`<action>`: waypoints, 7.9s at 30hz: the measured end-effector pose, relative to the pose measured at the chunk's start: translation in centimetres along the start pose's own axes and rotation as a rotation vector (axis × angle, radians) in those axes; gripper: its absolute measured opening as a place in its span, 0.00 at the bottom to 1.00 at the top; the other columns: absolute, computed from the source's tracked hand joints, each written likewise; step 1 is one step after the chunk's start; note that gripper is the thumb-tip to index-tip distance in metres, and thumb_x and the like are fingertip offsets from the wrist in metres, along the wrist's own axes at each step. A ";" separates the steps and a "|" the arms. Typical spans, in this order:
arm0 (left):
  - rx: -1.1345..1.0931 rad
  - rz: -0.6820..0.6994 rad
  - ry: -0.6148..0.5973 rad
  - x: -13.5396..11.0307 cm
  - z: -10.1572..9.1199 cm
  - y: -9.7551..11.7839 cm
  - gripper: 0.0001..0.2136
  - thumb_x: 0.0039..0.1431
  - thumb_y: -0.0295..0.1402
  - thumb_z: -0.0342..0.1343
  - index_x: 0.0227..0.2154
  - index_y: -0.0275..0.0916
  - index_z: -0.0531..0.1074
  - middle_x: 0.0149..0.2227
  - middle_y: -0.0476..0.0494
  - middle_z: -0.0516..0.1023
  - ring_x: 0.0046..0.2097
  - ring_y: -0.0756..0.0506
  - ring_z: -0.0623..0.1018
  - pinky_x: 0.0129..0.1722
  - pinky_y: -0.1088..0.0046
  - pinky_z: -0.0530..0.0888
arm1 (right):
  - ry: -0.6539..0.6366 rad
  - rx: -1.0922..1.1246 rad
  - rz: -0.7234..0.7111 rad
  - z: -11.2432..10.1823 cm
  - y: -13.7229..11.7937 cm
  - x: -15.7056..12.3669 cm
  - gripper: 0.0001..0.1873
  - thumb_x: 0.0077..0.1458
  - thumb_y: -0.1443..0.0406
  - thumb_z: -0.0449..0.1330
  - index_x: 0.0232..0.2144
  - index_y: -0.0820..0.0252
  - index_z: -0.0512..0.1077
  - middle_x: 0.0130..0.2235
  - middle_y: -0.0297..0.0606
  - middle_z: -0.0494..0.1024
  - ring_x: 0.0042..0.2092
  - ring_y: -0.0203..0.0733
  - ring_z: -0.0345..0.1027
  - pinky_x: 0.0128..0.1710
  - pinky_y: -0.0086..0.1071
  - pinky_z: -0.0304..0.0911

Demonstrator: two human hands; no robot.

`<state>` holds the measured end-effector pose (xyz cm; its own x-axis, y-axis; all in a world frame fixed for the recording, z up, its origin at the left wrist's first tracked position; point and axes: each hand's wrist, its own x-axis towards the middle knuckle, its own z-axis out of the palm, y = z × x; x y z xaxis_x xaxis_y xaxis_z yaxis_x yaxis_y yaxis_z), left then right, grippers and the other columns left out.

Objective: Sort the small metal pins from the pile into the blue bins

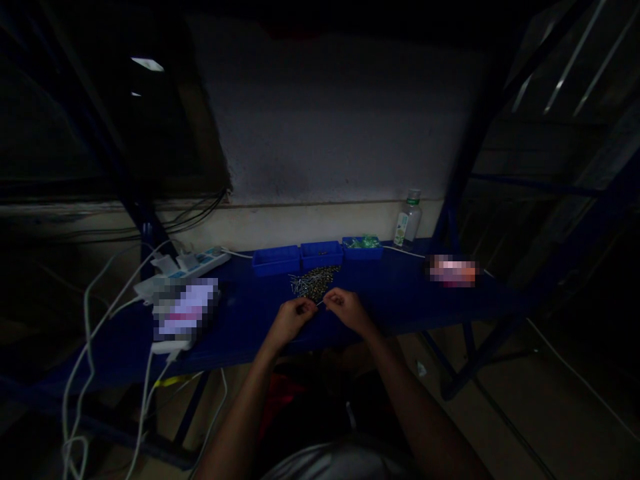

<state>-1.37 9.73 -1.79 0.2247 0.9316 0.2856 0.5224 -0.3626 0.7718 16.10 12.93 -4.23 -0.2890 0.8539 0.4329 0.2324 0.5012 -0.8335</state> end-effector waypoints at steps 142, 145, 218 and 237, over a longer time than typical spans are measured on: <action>-0.008 0.017 -0.009 0.2 -0.1 -0.2 0.12 0.52 0.39 0.52 0.31 0.37 0.76 0.33 0.45 0.78 0.35 0.46 0.75 0.37 0.73 0.68 | -0.009 -0.059 -0.042 -0.2 -0.9 -0.1 0.06 0.50 0.65 0.54 0.29 0.61 0.69 0.25 0.31 0.71 0.28 0.32 0.64 0.29 0.24 0.58; 0.017 0.038 -0.083 0.2 0.1 0.2 0.12 0.53 0.38 0.51 0.31 0.38 0.76 0.34 0.45 0.78 0.36 0.45 0.75 0.38 0.74 0.68 | -0.055 0.011 -0.045 -0.2 -0.8 -0.1 0.06 0.49 0.65 0.54 0.29 0.61 0.68 0.27 0.31 0.71 0.29 0.32 0.65 0.29 0.24 0.58; 0.147 -0.032 0.036 -0.4 -1.8 -1.8 0.13 0.51 0.41 0.52 0.32 0.38 0.75 0.33 0.45 0.79 0.35 0.45 0.76 0.35 0.75 0.68 | 0.020 -0.408 -0.020 0.5 0.9 0.8 0.07 0.48 0.65 0.59 0.33 0.58 0.71 0.30 0.34 0.73 0.32 0.35 0.65 0.34 0.26 0.57; 0.054 -0.004 -0.048 -0.5 -1.9 -0.8 0.13 0.51 0.41 0.52 0.32 0.38 0.75 0.33 0.46 0.79 0.36 0.45 0.76 0.36 0.75 0.69 | -0.190 -0.264 -0.116 0.2 -0.7 0.0 0.07 0.53 0.63 0.56 0.32 0.58 0.73 0.30 0.32 0.75 0.31 0.33 0.66 0.32 0.24 0.57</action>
<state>-3.41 9.59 -1.46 0.2608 0.9315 0.2537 0.5669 -0.3605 0.7407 15.76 12.60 -3.70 -0.4895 0.7599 0.4277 0.4129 0.6340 -0.6539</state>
